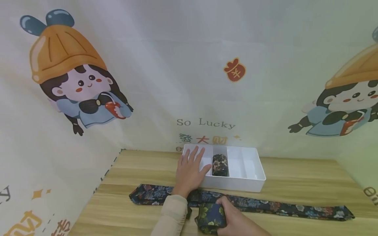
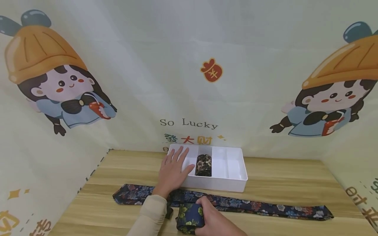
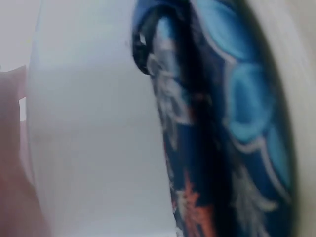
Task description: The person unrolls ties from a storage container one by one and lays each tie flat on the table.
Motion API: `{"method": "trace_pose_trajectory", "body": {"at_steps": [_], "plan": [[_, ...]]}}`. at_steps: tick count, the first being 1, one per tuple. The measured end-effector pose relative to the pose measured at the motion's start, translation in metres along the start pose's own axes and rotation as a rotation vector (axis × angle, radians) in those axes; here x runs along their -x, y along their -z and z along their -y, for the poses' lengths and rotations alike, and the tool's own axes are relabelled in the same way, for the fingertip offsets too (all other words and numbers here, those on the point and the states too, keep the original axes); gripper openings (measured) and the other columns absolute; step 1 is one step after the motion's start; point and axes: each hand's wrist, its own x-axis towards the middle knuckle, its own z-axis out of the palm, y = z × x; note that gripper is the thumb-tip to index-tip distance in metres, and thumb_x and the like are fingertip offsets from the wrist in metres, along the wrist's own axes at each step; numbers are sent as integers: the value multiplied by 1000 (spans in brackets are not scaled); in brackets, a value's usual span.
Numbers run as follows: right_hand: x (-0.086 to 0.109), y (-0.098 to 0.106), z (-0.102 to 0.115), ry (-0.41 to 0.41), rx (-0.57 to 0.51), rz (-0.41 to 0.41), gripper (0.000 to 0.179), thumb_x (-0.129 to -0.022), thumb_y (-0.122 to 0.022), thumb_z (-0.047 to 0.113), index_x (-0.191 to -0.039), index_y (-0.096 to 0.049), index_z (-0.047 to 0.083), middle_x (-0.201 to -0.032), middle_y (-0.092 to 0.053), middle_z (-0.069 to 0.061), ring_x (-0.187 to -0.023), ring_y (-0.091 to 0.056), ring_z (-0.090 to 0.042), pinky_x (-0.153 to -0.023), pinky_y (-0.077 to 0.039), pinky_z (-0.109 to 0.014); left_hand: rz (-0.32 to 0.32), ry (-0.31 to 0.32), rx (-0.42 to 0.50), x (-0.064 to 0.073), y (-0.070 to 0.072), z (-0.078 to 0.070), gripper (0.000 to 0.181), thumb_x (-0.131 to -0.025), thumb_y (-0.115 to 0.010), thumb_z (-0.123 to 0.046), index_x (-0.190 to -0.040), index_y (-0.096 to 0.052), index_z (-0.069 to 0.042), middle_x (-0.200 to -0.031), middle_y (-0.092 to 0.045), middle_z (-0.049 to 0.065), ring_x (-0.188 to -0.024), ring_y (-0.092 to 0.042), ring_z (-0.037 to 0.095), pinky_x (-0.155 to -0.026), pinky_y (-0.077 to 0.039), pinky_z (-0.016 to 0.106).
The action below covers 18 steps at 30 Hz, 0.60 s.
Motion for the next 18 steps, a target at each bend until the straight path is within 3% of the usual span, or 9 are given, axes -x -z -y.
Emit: {"method": "trace_pose_trajectory", "body": {"at_steps": [7, 12, 15, 18], "plan": [[1, 3, -4, -6, -56, 80, 64, -85, -80, 14, -132, -36, 6, -130, -46, -20, -115, -56, -16, -90, -53, -23, -204, -29, 278, 8, 12, 6, 59, -98, -64, -32, -152, -46, -15, -158, -41, 10, -144, -33, 37, -116, -29, 60], [5, 10, 13, -83, 57, 88, 81, -87, -82, 38, -146, -36, 8, -140, -39, -18, -121, -53, -27, -91, -53, -32, -327, -35, 400, 24, 31, 7, 42, -97, -64, -20, -138, -58, -14, -143, -53, 9, -129, -42, 32, -106, -38, 54], [7, 13, 28, -130, 187, 55, 85, -86, -78, 52, -151, -39, 14, -142, -41, -12, -112, -60, -24, -85, -55, -38, -323, -54, 445, 33, 45, 6, 34, -98, -64, -17, -131, -62, -12, -128, -62, 7, -120, -52, 29, -100, -46, 49], [6, 12, 41, -129, 291, 36, 81, -88, -72, 59, -150, -44, 16, -136, -46, -8, -96, -63, -14, -75, -54, -35, -244, -42, 470, 40, 55, 5, 27, -99, -62, -18, -126, -66, -12, -114, -67, 4, -108, -60, 21, -92, -52, 42]]}}
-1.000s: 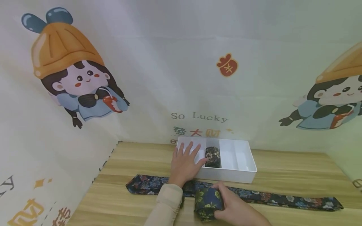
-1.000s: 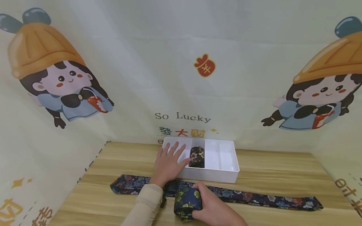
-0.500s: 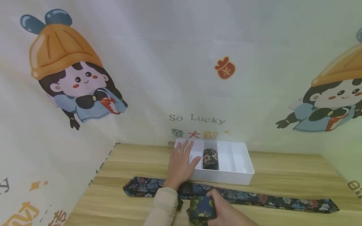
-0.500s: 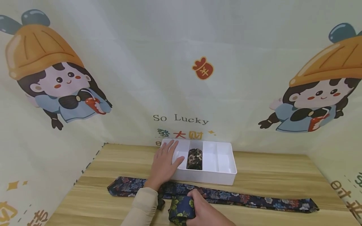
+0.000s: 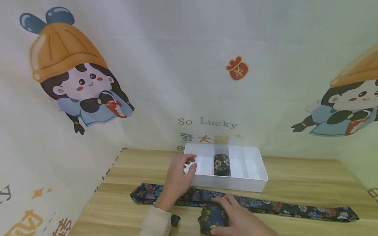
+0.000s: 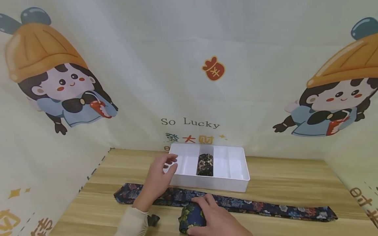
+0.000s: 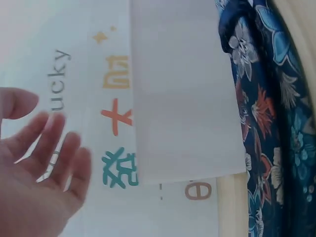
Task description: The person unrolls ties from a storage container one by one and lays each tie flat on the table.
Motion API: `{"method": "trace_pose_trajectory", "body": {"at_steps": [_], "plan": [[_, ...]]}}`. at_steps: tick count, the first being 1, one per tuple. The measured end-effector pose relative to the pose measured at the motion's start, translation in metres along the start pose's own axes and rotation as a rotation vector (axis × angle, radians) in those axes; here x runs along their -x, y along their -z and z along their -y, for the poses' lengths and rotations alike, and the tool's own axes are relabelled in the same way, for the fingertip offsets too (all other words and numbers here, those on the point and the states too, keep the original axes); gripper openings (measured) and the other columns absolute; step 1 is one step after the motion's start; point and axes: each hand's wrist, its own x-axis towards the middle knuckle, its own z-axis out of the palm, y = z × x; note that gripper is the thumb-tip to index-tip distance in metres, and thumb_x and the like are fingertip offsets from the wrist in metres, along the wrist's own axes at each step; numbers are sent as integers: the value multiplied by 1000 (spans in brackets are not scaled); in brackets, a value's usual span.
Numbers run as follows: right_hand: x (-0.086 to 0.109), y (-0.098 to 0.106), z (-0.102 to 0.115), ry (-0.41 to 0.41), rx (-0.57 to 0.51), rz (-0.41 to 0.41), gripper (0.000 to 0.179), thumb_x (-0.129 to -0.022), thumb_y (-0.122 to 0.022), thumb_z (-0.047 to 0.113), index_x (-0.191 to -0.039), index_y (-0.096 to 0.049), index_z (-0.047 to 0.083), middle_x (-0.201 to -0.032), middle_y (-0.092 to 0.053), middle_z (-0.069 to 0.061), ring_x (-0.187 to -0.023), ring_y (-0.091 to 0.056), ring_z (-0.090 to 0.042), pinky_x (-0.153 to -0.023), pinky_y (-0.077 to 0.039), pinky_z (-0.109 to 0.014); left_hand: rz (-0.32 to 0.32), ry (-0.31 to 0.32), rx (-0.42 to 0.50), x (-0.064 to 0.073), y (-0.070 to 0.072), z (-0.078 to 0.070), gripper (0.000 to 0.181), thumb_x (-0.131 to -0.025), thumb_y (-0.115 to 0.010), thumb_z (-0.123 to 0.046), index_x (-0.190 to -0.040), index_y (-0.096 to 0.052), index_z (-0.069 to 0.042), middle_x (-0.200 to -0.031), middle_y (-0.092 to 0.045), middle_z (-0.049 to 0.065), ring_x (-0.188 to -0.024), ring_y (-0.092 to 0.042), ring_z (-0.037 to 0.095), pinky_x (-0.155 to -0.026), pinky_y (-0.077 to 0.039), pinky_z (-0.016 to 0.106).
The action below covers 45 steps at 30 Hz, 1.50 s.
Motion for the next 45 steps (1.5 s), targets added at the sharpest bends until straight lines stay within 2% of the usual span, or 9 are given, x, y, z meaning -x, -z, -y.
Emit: {"method": "trace_pose_trajectory", "body": {"at_steps": [5, 11, 19, 23, 27, 32, 35, 40, 45], "plan": [[-1, 0, 18, 44, 133, -30, 67, -92, -67, 58, -143, -56, 15, -125, -52, -2, -80, -57, -4, -66, -49, -29, 191, 87, 25, 10, 10, -8, 24, -102, -56, -23, -122, -68, -16, -102, -66, -4, -93, -61, 10, -81, -53, 28], [-5, -5, 26, 104, 248, -61, 54, -94, -66, 53, -133, -65, 15, -114, -58, 3, -86, -59, -4, -71, -53, -29, 401, 51, -39, 24, 10, -11, 21, -103, -54, -21, -115, -69, -14, -95, -66, -6, -84, -59, 6, -74, -52, 25], [-11, -12, 16, 28, 200, 31, 53, -95, -69, 47, -135, -60, 13, -112, -59, 3, -88, -57, -4, -76, -53, -32, 621, -13, -189, 45, 3, -9, 10, -96, -64, -9, -94, -73, -15, -82, -64, -9, -69, -52, 1, -65, -47, 21], [-15, -14, 10, -26, 42, 45, 45, -95, -70, 39, -130, -57, 15, -115, -58, 2, -93, -58, -10, -77, -52, -33, 723, 1, -214, 52, 2, -9, 14, -94, -63, -6, -94, -73, -16, -83, -69, -9, -69, -56, -1, -65, -50, 21], [-14, -14, 3, -84, -140, 70, 41, -96, -68, 30, -130, -52, 15, -114, -58, -3, -89, -56, -16, -71, -47, -32, 745, 38, -226, 58, 0, -9, 10, -91, -66, -9, -92, -73, -16, -82, -70, -9, -67, -57, 0, -65, -50, 21], [-11, -9, -2, -106, -200, 96, 38, -96, -65, 25, -129, -50, 14, -115, -57, -6, -91, -55, -19, -74, -46, -36, 778, 120, -199, 61, -3, -9, 5, -79, -77, -13, -82, -74, -15, -71, -65, -12, -60, -53, 3, -63, -49, 23], [-12, -8, -3, -101, -193, 101, 36, -96, -65, 26, -127, -50, 14, -119, -56, -6, -94, -53, -20, -78, -46, -39, 800, 127, -196, 64, -6, -9, 7, -77, -81, -15, -75, -74, -17, -65, -63, -13, -57, -52, 4, -82, -55, 32], [-12, -9, -3, -101, -184, 99, 37, -96, -65, 26, -126, -49, 14, -117, -56, -5, -91, -55, -19, -76, -46, -37, 780, 112, -210, 67, -11, -7, 16, -83, -78, -15, -69, -70, -19, -57, -58, -11, -51, -48, 5, -105, -48, 52], [-7, -6, -3, -96, -210, 116, 35, -97, -63, 25, -127, -47, 16, -110, -59, -4, -85, -56, -18, -72, -45, -35, 764, 83, -235, 69, -14, -8, 24, -86, -72, -11, -64, -67, -19, -52, -52, -11, -46, -43, 6, -92, -54, 40]]}}
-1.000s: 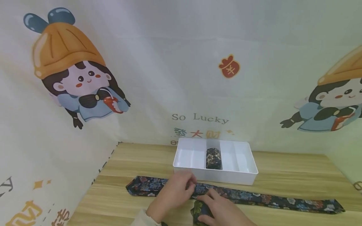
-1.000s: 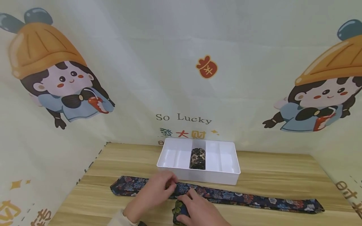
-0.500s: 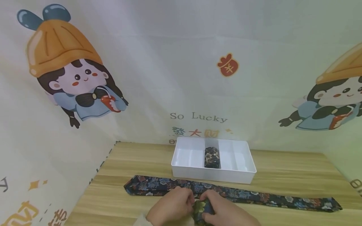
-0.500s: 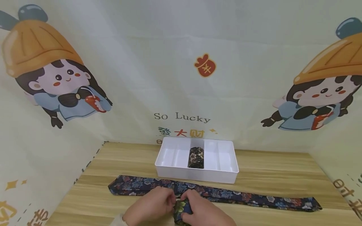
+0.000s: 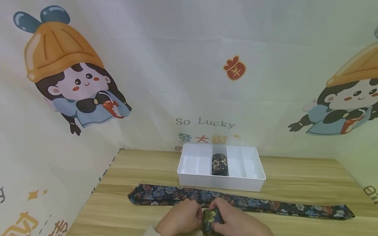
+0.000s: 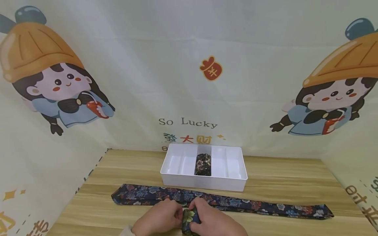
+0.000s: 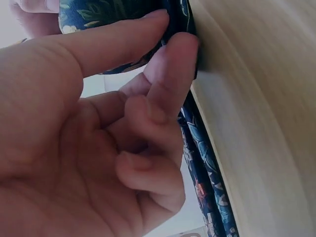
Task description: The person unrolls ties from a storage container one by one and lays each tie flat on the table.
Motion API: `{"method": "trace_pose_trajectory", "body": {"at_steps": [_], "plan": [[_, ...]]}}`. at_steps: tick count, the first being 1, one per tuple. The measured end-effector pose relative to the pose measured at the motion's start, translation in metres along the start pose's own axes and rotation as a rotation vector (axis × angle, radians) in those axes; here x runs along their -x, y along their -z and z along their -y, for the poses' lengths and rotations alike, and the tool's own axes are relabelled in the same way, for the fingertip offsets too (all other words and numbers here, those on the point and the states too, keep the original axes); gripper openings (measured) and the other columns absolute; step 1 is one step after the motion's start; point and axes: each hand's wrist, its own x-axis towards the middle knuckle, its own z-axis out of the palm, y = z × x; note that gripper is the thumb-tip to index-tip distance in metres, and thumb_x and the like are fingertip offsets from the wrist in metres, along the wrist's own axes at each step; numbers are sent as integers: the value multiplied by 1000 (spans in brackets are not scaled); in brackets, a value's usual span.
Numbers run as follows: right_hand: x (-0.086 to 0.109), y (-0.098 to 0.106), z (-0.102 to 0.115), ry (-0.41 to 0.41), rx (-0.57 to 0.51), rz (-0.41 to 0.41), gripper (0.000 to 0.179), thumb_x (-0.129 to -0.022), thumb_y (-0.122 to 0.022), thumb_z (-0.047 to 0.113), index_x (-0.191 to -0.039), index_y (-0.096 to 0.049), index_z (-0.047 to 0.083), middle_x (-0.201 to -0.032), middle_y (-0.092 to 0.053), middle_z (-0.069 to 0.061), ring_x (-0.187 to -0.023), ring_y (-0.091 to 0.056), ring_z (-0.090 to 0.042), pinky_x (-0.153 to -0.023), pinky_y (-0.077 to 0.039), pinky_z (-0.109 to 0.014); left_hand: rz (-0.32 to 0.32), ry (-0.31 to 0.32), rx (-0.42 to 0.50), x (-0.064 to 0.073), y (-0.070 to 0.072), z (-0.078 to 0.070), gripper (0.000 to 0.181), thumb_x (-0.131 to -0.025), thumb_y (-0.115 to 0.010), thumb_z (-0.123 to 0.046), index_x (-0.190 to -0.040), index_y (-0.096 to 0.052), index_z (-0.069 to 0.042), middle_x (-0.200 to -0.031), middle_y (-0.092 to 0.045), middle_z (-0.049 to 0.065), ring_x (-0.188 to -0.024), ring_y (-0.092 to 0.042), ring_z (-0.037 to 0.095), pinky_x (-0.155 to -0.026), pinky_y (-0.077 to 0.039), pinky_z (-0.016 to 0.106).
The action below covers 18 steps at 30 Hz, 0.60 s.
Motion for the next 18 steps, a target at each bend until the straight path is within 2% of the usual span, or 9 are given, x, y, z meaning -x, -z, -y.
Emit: {"method": "trace_pose_trajectory", "body": {"at_steps": [3, 5, 9, 10, 12, 14, 16, 17, 18], "plan": [[2, 3, -2, 30, -41, 39, 34, -99, -62, 23, -128, -46, 18, -111, -58, -5, -84, -56, -17, -71, -45, -32, 20, -6, -10, 2, 2, 0, 27, -86, -68, -8, -62, -64, -18, -51, -50, -10, -45, -40, 6, -67, -48, 25], [3, 6, -3, 58, -55, 72, 36, -99, -61, 23, -132, -48, 22, -123, -57, -3, -96, -57, -16, -77, -46, -30, 51, -4, 7, 3, 4, 0, 26, -87, -67, -6, -63, -65, -17, -52, -51, -10, -45, -40, 7, -56, -41, 22], [6, 14, -5, 122, -9, 148, 45, -100, -59, 26, -143, -51, 35, -138, -53, 0, -124, -51, -21, -95, -46, -36, 116, 7, 42, 4, 7, 2, 24, -87, -68, -8, -65, -67, -18, -54, -52, -10, -46, -41, 7, -51, -40, 23], [7, 16, -5, 132, 4, 164, 45, -101, -59, 27, -144, -52, 38, -146, -48, -2, -135, -45, -25, -101, -44, -41, 129, 7, 44, 4, 7, 3, 25, -88, -68, -8, -65, -67, -18, -54, -51, -10, -46, -41, 8, -51, -40, 23], [11, 21, -5, 135, 15, 193, 43, -102, -58, 28, -143, -55, 40, -156, -41, -10, -146, -35, -38, -107, -41, -54, 156, 12, 54, 4, 7, 4, 25, -87, -68, -9, -64, -66, -18, -53, -50, -10, -46, -41, 8, -50, -39, 23], [14, 26, -4, 132, 11, 208, 40, -102, -57, 26, -140, -58, 38, -155, -43, -14, -139, -42, -38, -102, -44, -52, 185, 23, 72, 4, 7, 6, 25, -88, -70, -11, -64, -67, -18, -54, -53, -10, -47, -43, 7, -51, -41, 24], [17, 31, -5, 126, -18, 210, 37, -102, -57, 23, -137, -61, 34, -158, -42, -15, -131, -50, -31, -96, -47, -46, 211, 37, 92, 3, 7, 7, 23, -89, -72, -13, -66, -69, -18, -58, -57, -10, -50, -49, 7, -53, -44, 24], [18, 34, -6, 130, -32, 213, 36, -102, -56, 21, -137, -61, 31, -154, -46, -14, -117, -57, -25, -90, -48, -40, 221, 42, 106, 2, 7, 8, 22, -89, -73, -14, -67, -70, -18, -59, -60, -10, -51, -51, 7, -54, -45, 25], [19, 37, -6, 136, -47, 212, 36, -102, -57, 21, -136, -61, 30, -150, -51, -11, -105, -58, -18, -84, -47, -34, 227, 41, 110, 2, 6, 9, 20, -89, -74, -16, -69, -71, -18, -62, -62, -10, -53, -54, 7, -56, -47, 25]]}}
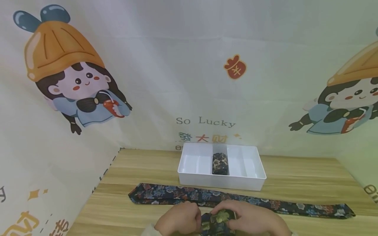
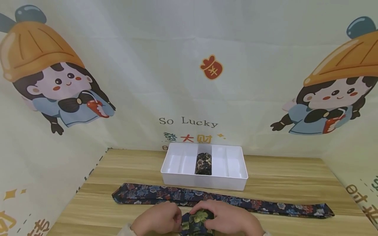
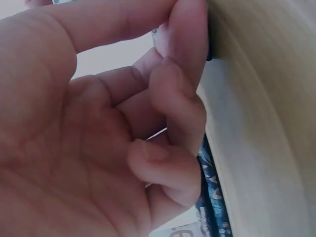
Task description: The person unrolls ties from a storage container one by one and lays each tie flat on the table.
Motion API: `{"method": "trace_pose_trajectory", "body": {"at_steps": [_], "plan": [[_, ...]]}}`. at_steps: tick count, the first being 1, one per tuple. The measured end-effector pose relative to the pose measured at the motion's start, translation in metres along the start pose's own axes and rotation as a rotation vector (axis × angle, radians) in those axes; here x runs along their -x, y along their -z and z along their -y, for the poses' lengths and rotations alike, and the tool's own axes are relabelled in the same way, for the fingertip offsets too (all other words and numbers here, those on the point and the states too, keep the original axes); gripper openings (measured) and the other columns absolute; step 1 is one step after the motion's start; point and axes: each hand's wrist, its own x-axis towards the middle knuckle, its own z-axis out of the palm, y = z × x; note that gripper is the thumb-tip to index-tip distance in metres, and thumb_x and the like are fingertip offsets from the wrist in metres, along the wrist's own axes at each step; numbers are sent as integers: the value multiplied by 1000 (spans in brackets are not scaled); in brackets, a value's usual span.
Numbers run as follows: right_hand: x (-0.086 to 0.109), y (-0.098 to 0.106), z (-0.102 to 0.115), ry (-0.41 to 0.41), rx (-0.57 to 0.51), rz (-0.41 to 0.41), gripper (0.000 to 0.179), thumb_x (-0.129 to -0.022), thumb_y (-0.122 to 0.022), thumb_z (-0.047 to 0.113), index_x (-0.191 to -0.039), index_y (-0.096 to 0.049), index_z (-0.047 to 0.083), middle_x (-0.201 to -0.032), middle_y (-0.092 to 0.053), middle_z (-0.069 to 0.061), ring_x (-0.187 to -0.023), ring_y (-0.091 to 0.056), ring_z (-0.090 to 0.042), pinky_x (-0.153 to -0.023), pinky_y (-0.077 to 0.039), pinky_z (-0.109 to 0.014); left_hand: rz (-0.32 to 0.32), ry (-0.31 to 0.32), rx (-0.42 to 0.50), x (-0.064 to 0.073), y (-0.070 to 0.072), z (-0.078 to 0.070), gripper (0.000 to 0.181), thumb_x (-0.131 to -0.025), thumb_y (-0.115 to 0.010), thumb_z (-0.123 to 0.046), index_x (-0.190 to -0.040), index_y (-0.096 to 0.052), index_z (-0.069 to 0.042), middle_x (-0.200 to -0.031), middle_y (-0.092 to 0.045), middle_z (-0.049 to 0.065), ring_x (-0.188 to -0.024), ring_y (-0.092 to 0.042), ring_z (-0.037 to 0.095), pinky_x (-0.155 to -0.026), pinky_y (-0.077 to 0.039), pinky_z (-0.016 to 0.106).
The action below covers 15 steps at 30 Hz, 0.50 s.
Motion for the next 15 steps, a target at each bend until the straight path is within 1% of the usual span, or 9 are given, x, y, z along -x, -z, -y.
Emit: {"method": "trace_pose_trajectory", "body": {"at_steps": [1, 3, 4, 6, 7, 8, 10, 12, 15], "plan": [[2, 2, -1, 5, -12, -2, 34, -102, -57, 21, -135, -61, 28, -147, -54, -10, -97, -57, -12, -78, -46, -30, 3, -4, 1, -1, 0, 1, 18, -88, -75, -17, -70, -72, -18, -64, -64, -11, -55, -56, 6, -58, -48, 24], [6, 5, -3, 2, -37, -16, 30, -103, -58, 24, -133, -61, 26, -142, -58, -9, -93, -60, -7, -75, -47, -28, 12, -3, 28, -2, -1, 3, 15, -87, -75, -18, -73, -74, -17, -67, -66, -10, -58, -58, 6, -60, -49, 25], [7, 5, -5, 0, -47, -24, 28, -103, -59, 26, -131, -61, 26, -139, -60, -9, -91, -61, -6, -75, -47, -28, 18, 0, 47, -3, -1, 5, 14, -87, -75, -18, -73, -74, -17, -68, -67, -10, -58, -58, 7, -60, -50, 25], [9, 4, -7, -6, -55, -55, 24, -103, -60, 32, -126, -61, 25, -131, -63, -6, -97, -62, -7, -76, -48, -29, 31, 5, 86, -4, -2, 8, 12, -87, -75, -18, -75, -75, -17, -69, -68, -10, -59, -58, 7, -59, -50, 26], [9, 3, -9, -9, -57, -71, 23, -103, -60, 34, -124, -60, 24, -125, -65, -4, -92, -63, -8, -75, -49, -29, 43, 14, 117, -4, -2, 10, 12, -87, -75, -17, -75, -75, -16, -69, -68, -8, -59, -58, 8, -59, -49, 27], [9, 2, -10, -16, -60, -85, 22, -103, -60, 35, -121, -59, 23, -113, -66, -2, -84, -60, -9, -72, -48, -29, 56, 24, 153, -4, -1, 12, 12, -88, -75, -17, -76, -74, -15, -69, -67, -7, -59, -57, 9, -59, -49, 28], [10, 0, -12, -37, -59, -118, 20, -102, -62, 35, -116, -57, 21, -97, -62, 1, -71, -53, -10, -65, -45, -28, 76, 28, 199, -4, 0, 14, 13, -89, -74, -15, -76, -74, -13, -68, -66, -6, -58, -55, 10, -58, -47, 29], [11, 1, -13, -68, -58, -145, 19, -100, -64, 31, -112, -56, 19, -83, -52, 2, -61, -44, -12, -59, -42, -28, 88, 22, 221, -4, 2, 15, 14, -90, -73, -14, -76, -73, -12, -68, -65, -5, -58, -52, 10, -58, -46, 28], [15, 4, -15, -114, -41, -172, 19, -96, -66, 21, -108, -53, 15, -74, -40, 2, -57, -34, -13, -54, -36, -28, 93, 11, 220, -4, 4, 14, 15, -90, -73, -13, -76, -72, -11, -68, -64, -5, -58, -50, 10, -59, -45, 27]]}}
